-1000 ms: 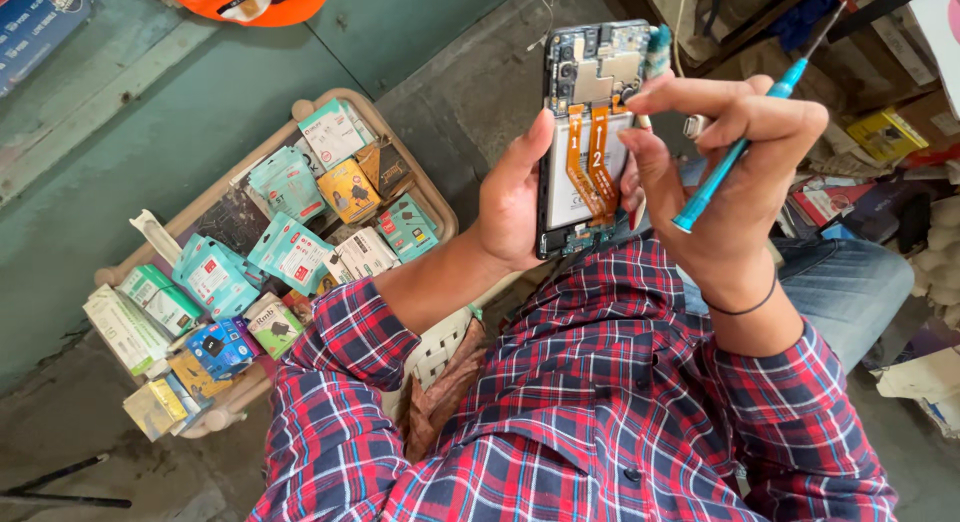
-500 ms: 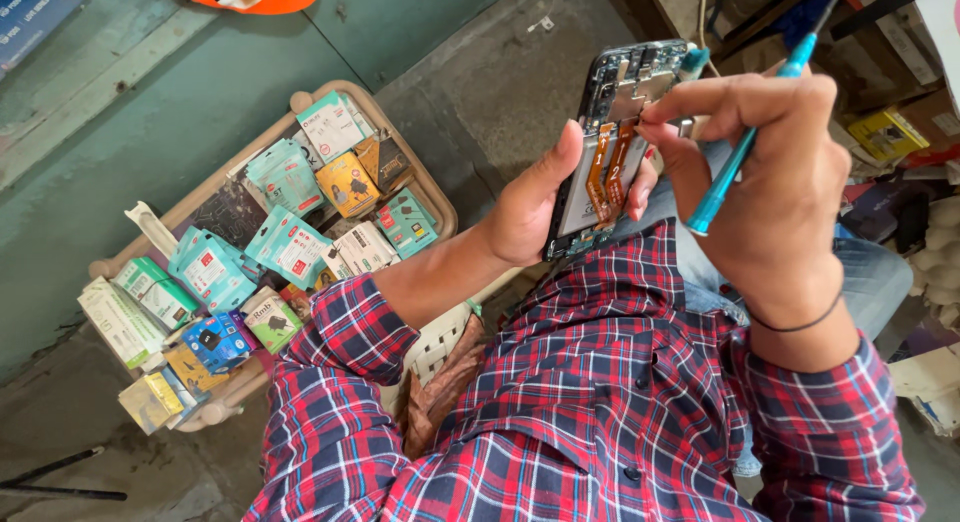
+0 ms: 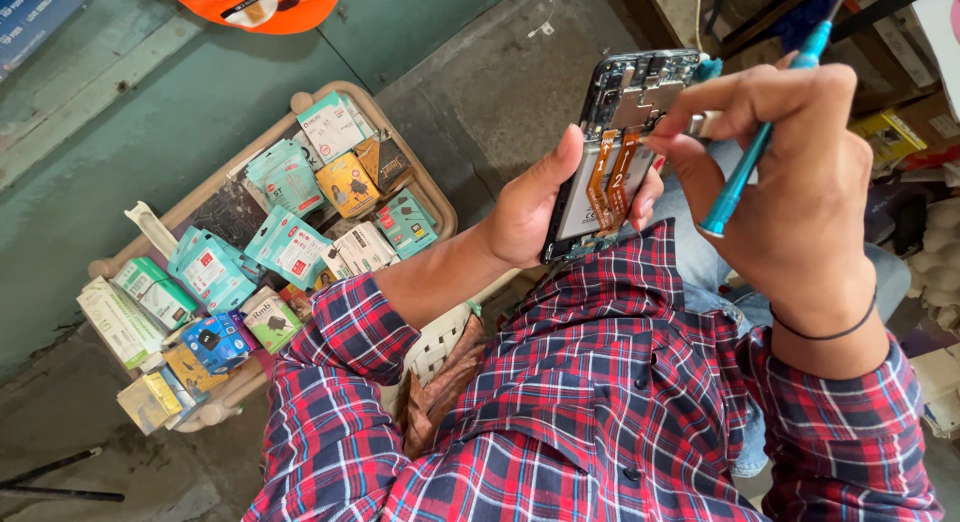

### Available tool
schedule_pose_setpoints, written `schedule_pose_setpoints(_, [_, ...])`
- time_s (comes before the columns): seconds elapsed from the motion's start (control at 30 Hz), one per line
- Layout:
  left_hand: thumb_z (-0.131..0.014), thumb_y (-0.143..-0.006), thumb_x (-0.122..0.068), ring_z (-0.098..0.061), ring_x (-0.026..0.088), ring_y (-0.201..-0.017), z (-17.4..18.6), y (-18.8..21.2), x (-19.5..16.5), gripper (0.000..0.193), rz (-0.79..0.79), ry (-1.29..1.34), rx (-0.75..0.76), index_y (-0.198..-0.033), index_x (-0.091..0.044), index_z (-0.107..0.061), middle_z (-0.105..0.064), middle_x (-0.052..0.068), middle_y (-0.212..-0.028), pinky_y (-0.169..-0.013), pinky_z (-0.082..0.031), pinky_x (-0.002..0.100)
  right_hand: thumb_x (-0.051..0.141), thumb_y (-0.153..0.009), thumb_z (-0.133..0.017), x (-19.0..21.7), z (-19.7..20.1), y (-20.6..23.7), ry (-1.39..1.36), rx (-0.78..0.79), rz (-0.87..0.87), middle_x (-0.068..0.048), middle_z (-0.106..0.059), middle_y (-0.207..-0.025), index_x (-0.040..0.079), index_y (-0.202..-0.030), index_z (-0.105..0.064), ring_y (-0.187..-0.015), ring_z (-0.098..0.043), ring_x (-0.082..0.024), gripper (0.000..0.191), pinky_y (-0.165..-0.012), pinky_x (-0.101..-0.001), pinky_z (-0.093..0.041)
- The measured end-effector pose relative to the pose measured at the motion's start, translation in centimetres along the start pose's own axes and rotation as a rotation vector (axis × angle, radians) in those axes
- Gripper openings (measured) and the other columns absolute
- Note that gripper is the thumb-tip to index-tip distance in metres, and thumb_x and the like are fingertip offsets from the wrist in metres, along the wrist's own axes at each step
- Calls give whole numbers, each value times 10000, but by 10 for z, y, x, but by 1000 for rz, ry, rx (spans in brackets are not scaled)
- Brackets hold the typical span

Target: The person holds a disassembled smartphone on their lap and brushes its internal components with a toothbrush. They then use a blue pry tool to work along the edge of the attached screen, press the power button to test the phone, and continue prying and cleaning the internals.

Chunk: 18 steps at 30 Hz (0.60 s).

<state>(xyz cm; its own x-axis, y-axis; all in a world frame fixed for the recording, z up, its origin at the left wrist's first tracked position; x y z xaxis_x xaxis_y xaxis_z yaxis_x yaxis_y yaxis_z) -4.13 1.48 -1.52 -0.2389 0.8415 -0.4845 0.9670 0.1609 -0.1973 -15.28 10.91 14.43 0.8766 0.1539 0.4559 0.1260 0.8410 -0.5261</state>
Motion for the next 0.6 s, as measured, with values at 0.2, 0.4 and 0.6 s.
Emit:
schedule_pose_setpoints(0.2, [-420,-1132,-617,-572,200,-1059,-8,-3,-6,733,-24,-25,23,-1471,30,-483,-604,137,-1171,-1004,-472,352,-137,-969,-810,-2,2,9,11,-54,39,-181,-719,-1022,17,-1109,-305,-875,-705,-271,547,-967,-343,-456])
schedule_pose_setpoints(0.4, [-705,-971,-479,-474,183,-1111,-17,-10,-22,873,-246,-747,-146,-1608,3,-354,-241,84,-1654,-924,-429,331,-24,-960,-822,-27,-8,40,-313,-256,-287,-110,-702,-1006,77,-1041,-329,-689,-455,-119,510,-703,-227,-341])
schedule_pose_setpoints(0.6, [-872,-927,-460,-252,199,-1542,-30,-10,-18,945,-519,-1383,-293,-1604,-68,-341,-242,67,-1658,-1297,-272,326,-35,-1117,-698,-60,-38,80,-974,-567,-546,-71,-594,-863,86,-1118,-383,-646,-504,-98,338,-587,-223,-346])
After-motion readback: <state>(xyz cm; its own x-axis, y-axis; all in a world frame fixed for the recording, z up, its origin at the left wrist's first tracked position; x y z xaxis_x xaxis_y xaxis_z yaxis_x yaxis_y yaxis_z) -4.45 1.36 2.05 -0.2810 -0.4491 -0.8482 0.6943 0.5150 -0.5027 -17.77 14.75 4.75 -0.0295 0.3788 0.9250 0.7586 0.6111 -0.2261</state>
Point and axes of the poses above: each hand's wrist, its own y-axis away from the middle knuckle, its own z-axis out of the back of the hand, x = y × z, the point moved 3 cm from there along -y, towards the middle knuckle
